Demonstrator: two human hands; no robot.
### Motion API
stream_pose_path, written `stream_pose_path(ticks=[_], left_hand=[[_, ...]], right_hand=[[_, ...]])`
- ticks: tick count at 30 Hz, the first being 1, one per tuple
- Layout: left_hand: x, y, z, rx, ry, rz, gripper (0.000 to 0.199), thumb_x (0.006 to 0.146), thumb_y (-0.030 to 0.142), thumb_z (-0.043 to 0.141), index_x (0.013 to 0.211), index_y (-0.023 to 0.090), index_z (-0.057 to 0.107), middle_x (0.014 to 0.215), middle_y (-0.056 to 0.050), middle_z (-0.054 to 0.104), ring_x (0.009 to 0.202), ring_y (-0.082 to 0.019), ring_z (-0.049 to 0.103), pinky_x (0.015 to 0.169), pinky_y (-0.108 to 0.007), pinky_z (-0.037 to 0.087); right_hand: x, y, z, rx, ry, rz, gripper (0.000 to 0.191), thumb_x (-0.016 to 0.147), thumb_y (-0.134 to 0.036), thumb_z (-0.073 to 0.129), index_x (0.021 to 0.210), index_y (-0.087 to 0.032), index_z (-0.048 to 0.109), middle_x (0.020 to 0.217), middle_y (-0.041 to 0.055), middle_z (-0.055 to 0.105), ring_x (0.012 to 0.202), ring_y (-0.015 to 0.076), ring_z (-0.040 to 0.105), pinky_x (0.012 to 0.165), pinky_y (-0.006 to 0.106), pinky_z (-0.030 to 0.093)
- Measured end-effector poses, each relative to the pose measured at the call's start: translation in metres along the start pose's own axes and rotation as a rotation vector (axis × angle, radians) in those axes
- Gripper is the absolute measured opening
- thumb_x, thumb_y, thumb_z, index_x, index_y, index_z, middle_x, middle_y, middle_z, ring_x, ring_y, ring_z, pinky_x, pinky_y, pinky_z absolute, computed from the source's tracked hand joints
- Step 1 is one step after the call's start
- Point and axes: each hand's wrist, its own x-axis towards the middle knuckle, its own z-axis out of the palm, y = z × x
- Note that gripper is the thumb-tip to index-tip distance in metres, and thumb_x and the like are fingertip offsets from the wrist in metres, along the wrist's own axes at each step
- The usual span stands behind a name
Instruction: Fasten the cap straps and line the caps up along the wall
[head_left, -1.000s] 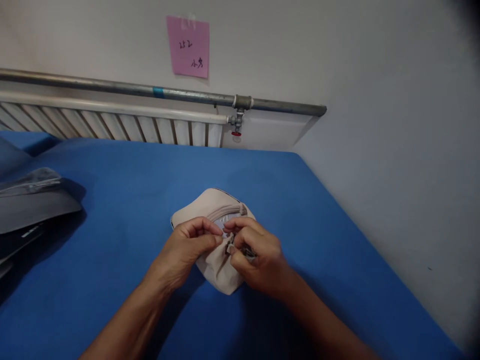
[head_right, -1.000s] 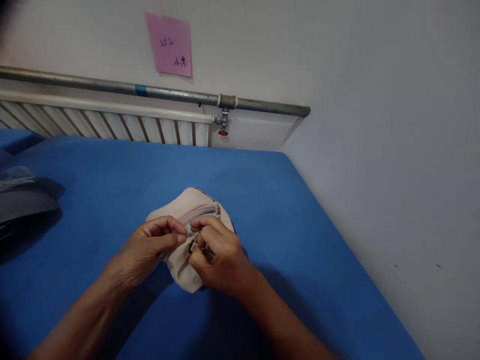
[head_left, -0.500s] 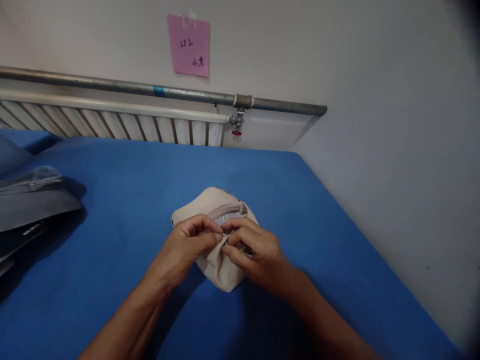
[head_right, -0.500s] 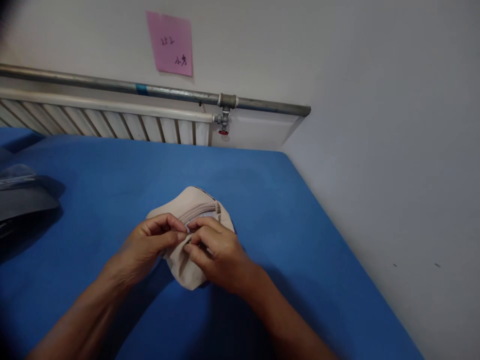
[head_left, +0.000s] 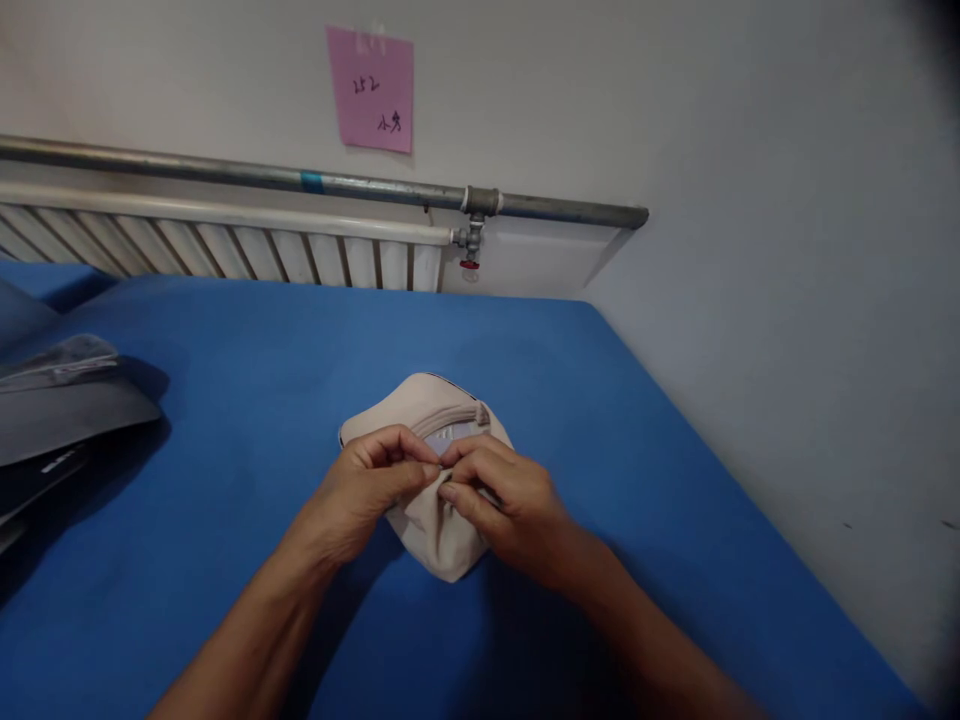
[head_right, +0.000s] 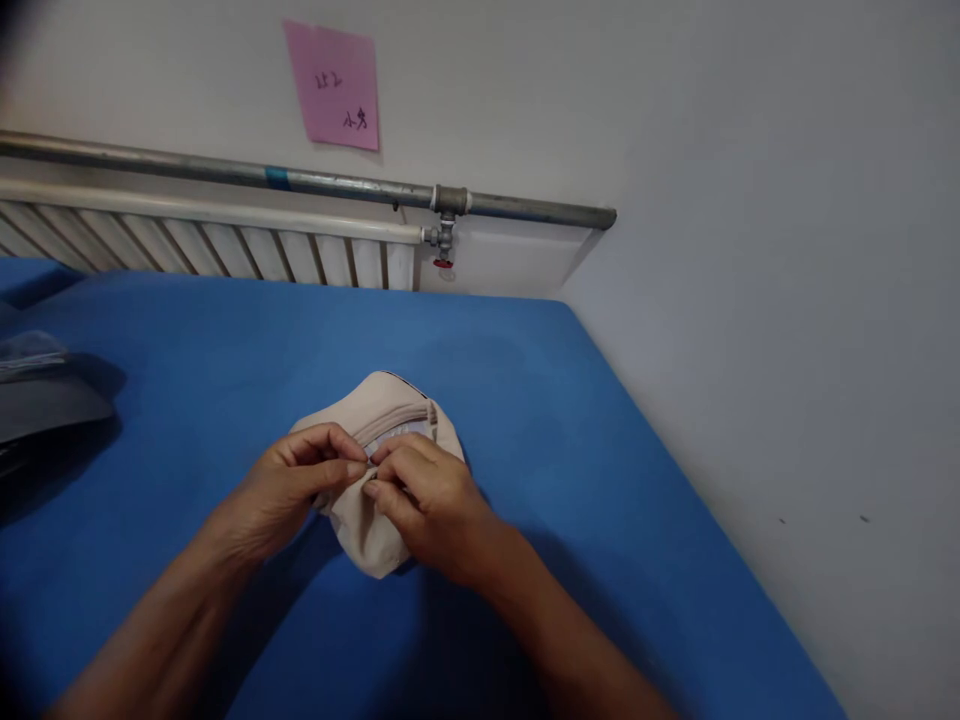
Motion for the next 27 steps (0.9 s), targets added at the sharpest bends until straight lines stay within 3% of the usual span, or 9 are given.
stream_pose_path(ticks=[5,8,12,20,23,27], left_hand=[[0.000,0.001,-0.001,-0.016,-0.013,-0.019,0.012,0.060,0.019,0.077,0.064,0.016,0.066,0.060,0.002,0.061,0.053,-0.007,0.049,0.053,-0.019,0.037],[0.001,0.004,-0.001,-0.053,0.020,-0.020,0.013,0.059,0.019,0.077,0.063,0.016,0.066,0.059,0.002,0.061,0.053,-0.007,0.050,0.052,-0.019,0.038],[0.001,0.006,-0.001,-0.099,0.053,-0.038,0.014,0.056,0.018,0.078,0.062,0.016,0.066,0.056,0.003,0.060,0.049,-0.007,0.049,0.049,-0.019,0.036],[0.002,0.004,0.002,-0.122,0.045,-0.044,0.014,0.055,0.017,0.079,0.062,0.016,0.067,0.055,0.003,0.062,0.049,-0.006,0.050,0.049,-0.017,0.037],[0.002,0.001,0.005,-0.136,0.044,-0.052,0.014,0.055,0.017,0.079,0.062,0.016,0.067,0.055,0.003,0.061,0.049,-0.006,0.050,0.048,-0.017,0.037],[0.002,-0.001,0.008,-0.130,0.083,-0.032,0.014,0.055,0.016,0.078,0.060,0.015,0.065,0.051,0.004,0.057,0.046,-0.005,0.047,0.046,-0.016,0.034]], right_hand=[[-0.002,0.005,0.003,0.011,0.044,-0.006,0.010,0.084,-0.019,0.064,0.077,-0.021,0.058,0.087,0.0028,0.065,0.084,0.0156,0.063,0.077,0.029,0.051],[-0.002,0.005,-0.001,0.053,0.005,-0.015,0.004,0.083,-0.020,0.065,0.084,-0.022,0.062,0.098,0.0045,0.066,0.092,0.0166,0.064,0.082,0.031,0.052],[-0.001,0.004,-0.007,0.066,-0.053,-0.025,0.014,0.081,-0.017,0.067,0.093,-0.023,0.065,0.110,0.0057,0.065,0.099,0.0179,0.064,0.088,0.034,0.052],[0.001,-0.005,-0.004,0.038,-0.036,0.048,0.016,0.080,-0.005,0.054,0.077,-0.020,0.057,0.093,0.0041,0.063,0.085,0.0155,0.062,0.076,0.029,0.050],[0.000,-0.007,0.002,-0.058,0.038,0.075,0.017,0.079,-0.005,0.048,0.072,-0.021,0.049,0.083,0.0043,0.059,0.077,0.0164,0.059,0.070,0.031,0.048],[-0.003,-0.007,0.012,-0.212,0.094,0.045,0.016,0.079,-0.005,0.046,0.074,-0.021,0.046,0.087,0.0081,0.060,0.082,0.0198,0.059,0.073,0.035,0.050]])
